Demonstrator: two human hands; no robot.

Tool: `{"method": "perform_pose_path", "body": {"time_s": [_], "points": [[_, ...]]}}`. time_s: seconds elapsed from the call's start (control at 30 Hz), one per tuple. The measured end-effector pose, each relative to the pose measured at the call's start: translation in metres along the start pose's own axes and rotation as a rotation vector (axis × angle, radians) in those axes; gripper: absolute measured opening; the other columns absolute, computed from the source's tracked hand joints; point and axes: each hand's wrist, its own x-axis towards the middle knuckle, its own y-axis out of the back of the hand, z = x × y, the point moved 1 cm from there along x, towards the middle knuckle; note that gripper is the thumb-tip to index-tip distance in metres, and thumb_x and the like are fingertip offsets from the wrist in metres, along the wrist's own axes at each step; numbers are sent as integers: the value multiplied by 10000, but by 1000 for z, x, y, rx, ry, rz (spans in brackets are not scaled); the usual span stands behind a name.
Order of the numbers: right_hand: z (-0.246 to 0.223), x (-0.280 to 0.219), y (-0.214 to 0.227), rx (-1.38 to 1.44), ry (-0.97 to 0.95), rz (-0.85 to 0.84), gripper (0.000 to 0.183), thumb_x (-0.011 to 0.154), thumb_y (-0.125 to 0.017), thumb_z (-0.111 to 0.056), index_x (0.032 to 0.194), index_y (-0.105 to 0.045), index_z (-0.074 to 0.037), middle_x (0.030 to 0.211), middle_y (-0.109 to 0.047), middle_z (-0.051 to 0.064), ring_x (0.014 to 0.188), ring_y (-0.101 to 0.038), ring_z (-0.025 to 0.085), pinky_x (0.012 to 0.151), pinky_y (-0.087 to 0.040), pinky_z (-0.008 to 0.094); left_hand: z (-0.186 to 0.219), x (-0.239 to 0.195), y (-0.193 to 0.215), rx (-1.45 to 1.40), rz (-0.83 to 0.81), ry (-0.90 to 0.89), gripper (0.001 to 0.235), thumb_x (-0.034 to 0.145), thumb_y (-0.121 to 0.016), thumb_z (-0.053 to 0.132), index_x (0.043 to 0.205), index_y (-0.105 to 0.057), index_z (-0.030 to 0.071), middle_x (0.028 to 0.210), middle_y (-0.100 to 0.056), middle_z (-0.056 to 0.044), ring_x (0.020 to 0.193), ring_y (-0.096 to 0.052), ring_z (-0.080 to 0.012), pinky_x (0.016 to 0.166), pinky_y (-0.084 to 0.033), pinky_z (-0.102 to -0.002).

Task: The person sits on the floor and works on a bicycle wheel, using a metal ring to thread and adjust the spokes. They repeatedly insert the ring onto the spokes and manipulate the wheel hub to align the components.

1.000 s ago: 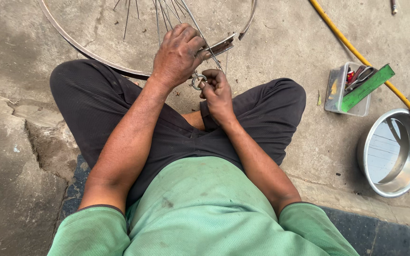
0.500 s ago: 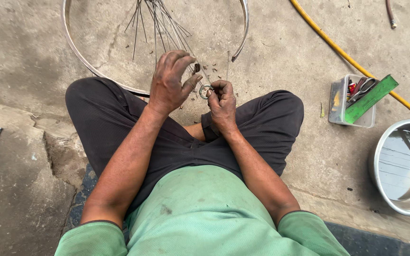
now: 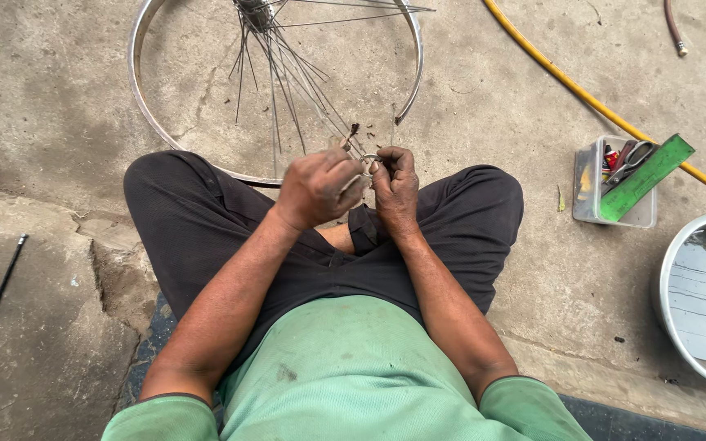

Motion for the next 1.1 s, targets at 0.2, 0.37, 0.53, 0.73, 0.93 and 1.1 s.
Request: {"method": "perform_pose_path", "body": {"time_s": [0.2,0.37,0.53,0.73,0.93,1.1], "points": [[-16,-5,0,-242,116,-28,194,1065,-587,-50,1246,-520,-39,1055,-694,122,967,-711,186,823,-612,327,-1,-1,-4,63,-191,178,475,978,-694,233,1413,-568,93,855,-718,-108,721,-723,-222,591,-610,-369],[-23,-2,-3,-542,437,-95,297,1005,-605,25,1275,-505,-47,995,-696,162,833,-709,287,710,-580,408,-10,0,-3,-89,-421,335,466,978,-682,283,1407,-545,162,833,-730,-148,755,-728,-333,666,-586,-474],[-15,-6,-3,-534,451,-135,327,998,-604,36,1289,-493,-65,999,-696,154,845,-723,304,730,-585,416,-14,-6,-2,-143,-507,334,382,977,-676,264,1299,-559,95,814,-721,-170,797,-712,-387,654,-562,-516],[-5,-3,-3,-131,70,-145,276,1094,-567,-294,1227,-524,-56,959,-655,116,786,-685,223,663,-634,332,-13,-3,0,-309,-512,473,258,998,-648,185,1231,-572,105,835,-720,-136,777,-737,-268,648,-606,-435],[14,0,0,492,-762,-373,638,939,-416,-750,1026,-532,-129,768,-645,137,579,-649,176,473,-556,292,-10,4,4,-439,-522,572,289,968,-635,107,1256,-616,105,924,-743,-122,850,-747,-251,738,-598,-423],[21,1,-3,892,-834,-774,865,974,-376,-850,720,-619,-60,715,-594,132,497,-520,142,431,-441,250,-11,6,12,-420,-567,541,453,955,-632,117,1405,-577,121,976,-751,-156,880,-745,-281,776,-590,-425]]}}
